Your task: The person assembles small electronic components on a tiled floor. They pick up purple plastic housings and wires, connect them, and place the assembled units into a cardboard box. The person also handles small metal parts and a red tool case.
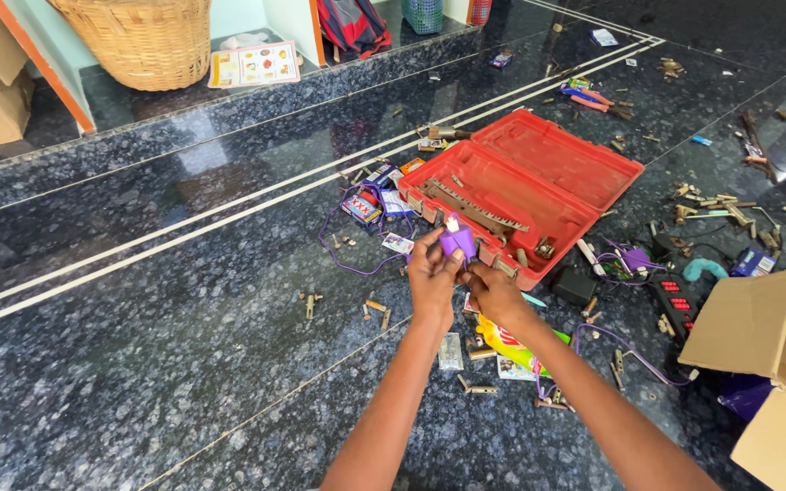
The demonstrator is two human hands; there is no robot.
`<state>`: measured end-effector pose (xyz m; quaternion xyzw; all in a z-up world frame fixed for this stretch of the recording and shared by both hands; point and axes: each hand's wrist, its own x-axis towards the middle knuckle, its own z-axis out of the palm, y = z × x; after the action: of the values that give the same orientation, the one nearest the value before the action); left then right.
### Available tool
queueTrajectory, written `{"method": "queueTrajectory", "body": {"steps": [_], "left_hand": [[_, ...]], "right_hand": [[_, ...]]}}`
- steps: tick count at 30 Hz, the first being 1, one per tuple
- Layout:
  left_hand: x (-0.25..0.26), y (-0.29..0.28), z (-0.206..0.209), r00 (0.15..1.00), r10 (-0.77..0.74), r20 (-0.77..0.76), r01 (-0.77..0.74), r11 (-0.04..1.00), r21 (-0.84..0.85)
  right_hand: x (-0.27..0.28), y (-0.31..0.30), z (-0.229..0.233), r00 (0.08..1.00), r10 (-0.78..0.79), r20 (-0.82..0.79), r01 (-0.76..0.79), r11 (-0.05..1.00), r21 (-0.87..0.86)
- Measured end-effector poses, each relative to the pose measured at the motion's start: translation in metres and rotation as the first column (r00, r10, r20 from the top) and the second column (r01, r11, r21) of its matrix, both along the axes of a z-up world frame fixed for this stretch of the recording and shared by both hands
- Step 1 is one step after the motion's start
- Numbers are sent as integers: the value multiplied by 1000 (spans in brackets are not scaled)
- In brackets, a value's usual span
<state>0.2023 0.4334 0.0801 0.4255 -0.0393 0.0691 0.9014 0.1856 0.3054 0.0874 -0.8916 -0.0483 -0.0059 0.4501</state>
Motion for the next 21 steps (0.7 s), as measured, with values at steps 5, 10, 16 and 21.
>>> {"method": "queueTrajectory", "body": {"steps": [5, 10, 16, 21], "left_hand": [[7, -14, -2, 999, 41, -12, -42, 990, -131], [3, -23, -1, 995, -57, -84, 48, 993, -104], [5, -30, -11, 993, -108, 36, 111, 988, -105], [7, -29, -9, 992, -124, -15, 123, 991, -43]], "right_hand": [[1, -7, -5, 991, 25, 134, 7, 973, -232], [-18, -8, 16, 997, -70, 14, 68, 885, -461], [-29, -12, 35, 994, -105, -19, 78, 834, -546], [-37, -11, 41, 998, -64, 23, 65, 807, -587]]}}
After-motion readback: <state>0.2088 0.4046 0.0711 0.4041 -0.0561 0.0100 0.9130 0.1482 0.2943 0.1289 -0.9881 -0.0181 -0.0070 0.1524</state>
